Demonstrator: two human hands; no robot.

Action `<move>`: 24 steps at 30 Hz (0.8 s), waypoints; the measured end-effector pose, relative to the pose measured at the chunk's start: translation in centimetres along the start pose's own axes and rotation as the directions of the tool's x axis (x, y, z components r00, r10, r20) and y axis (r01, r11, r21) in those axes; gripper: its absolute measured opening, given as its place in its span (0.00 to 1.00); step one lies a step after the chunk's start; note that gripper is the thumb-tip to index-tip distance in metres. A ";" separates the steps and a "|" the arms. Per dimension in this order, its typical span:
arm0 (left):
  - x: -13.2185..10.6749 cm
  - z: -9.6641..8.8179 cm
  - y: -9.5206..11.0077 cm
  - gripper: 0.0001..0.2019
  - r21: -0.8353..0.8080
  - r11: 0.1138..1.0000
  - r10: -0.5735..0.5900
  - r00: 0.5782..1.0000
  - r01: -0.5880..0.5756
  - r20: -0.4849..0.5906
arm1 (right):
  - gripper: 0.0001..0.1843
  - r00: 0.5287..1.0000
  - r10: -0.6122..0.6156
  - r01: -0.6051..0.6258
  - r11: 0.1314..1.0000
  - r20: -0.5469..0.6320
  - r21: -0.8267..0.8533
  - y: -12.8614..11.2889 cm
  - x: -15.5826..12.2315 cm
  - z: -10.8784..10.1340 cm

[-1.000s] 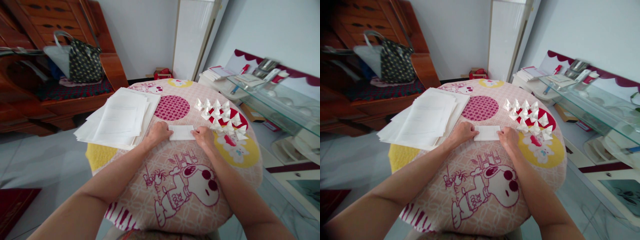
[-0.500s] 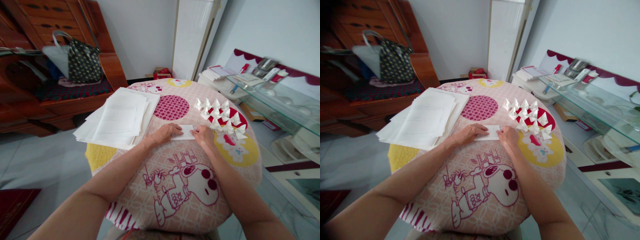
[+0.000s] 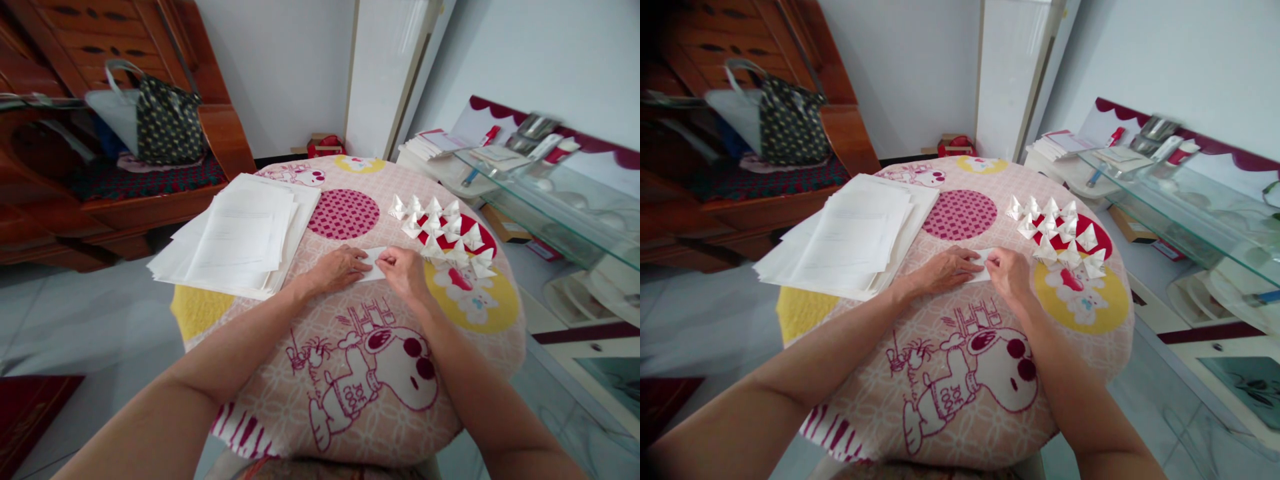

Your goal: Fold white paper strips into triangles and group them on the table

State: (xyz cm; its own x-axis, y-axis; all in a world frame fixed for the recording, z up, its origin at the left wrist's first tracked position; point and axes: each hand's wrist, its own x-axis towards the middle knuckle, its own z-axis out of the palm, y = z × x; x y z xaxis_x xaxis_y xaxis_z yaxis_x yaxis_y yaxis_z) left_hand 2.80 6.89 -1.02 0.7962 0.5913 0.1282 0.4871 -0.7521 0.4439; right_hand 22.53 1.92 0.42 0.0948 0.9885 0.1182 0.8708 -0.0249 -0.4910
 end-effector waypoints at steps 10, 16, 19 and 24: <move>-0.1 0.3 -0.3 0.20 -0.008 1.000 0.017 1.000 -0.017 -0.026 | 0.03 0.967 0.104 -0.105 0.994 0.233 -0.007 -0.5 -0.2 0.1; -0.2 0.2 -0.3 0.21 -0.021 1.000 0.019 0.999 -0.019 -0.027 | 0.02 0.967 0.090 -0.080 0.996 0.236 -0.049 -1.4 -0.5 0.1; -0.2 0.2 -0.2 0.21 -0.016 1.000 0.006 1.000 -0.007 -0.016 | 0.03 0.959 0.099 -0.088 0.995 0.265 -0.052 -1.0 -0.4 -0.1; -0.2 0.2 -0.1 0.20 -0.019 1.000 -0.002 1.000 0.002 -0.021 | 0.05 0.966 0.101 -0.100 0.995 0.237 -0.015 0.7 -0.3 -0.5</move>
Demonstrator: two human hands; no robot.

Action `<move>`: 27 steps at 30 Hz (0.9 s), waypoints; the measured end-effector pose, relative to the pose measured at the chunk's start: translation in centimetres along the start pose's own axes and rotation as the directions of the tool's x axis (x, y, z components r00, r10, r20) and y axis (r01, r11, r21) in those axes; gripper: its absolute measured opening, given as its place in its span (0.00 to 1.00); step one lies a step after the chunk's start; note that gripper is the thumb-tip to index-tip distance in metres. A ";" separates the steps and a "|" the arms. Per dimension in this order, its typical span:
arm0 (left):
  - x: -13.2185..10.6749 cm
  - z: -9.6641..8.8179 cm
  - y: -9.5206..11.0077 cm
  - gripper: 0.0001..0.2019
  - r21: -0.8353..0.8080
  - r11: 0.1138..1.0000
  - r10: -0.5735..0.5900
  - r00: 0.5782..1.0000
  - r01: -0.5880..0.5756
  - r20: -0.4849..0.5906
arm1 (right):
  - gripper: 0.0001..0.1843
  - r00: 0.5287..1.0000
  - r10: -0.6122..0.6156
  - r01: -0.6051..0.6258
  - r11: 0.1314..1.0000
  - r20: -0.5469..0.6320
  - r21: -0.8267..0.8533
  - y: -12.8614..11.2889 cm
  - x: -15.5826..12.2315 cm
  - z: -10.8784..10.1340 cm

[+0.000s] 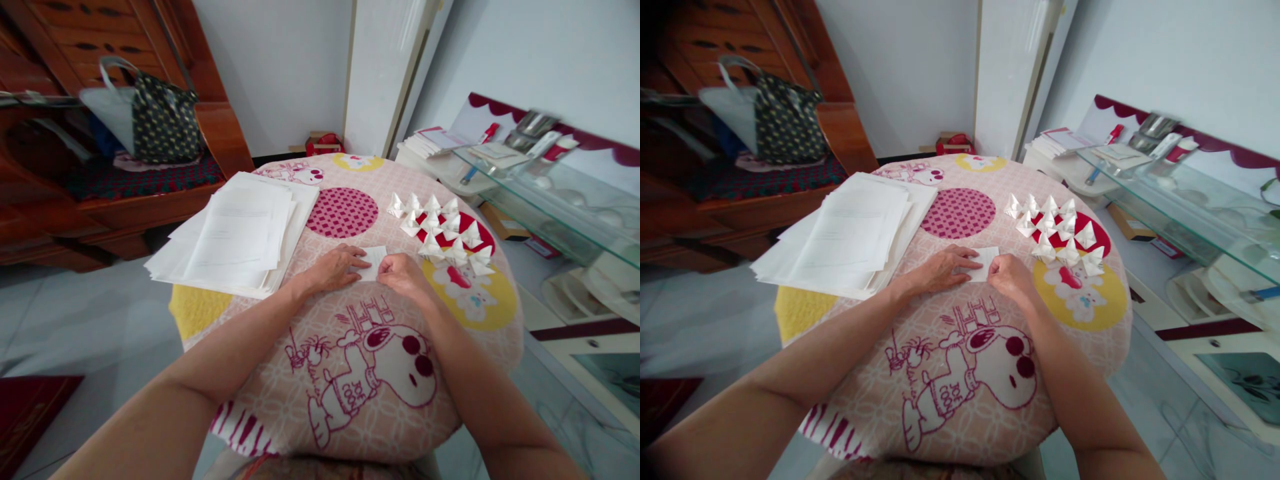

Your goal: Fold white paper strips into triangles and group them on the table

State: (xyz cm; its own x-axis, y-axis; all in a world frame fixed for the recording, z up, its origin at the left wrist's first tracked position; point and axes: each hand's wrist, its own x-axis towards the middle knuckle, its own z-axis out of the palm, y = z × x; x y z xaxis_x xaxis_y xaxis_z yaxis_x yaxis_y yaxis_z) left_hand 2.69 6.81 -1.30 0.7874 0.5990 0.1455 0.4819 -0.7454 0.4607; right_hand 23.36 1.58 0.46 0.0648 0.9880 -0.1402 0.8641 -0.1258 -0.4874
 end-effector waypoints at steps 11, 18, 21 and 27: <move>0.2 0.2 -0.2 0.20 0.002 1.000 -0.008 1.000 0.008 -0.002 | 0.04 0.997 0.073 -0.062 0.950 -0.025 0.306 1.1 0.0 -1.7; 0.9 1.3 0.9 0.19 0.065 0.989 -0.125 0.988 0.131 -0.086 | 0.05 0.992 -0.118 0.123 0.966 -0.038 0.226 0.0 0.9 0.7; 1.1 1.7 1.3 0.20 0.058 0.985 -0.152 0.981 0.160 -0.124 | 0.05 0.993 -0.110 0.114 0.972 -0.034 0.205 0.0 0.9 0.7; 1.0 1.9 0.1 0.22 -0.022 0.991 -0.137 0.985 0.136 -0.109 | 0.04 0.994 -0.104 0.110 0.974 -0.042 0.196 0.1 0.9 0.6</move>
State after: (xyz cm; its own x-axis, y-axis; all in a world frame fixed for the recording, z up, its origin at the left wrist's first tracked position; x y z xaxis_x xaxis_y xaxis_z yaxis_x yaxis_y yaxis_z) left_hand 4.26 6.73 -2.75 0.6672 0.7239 0.1757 0.5755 -0.6507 0.4953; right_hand 23.15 2.37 -0.24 -0.0043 0.9986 -0.0523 0.7510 -0.0313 -0.6596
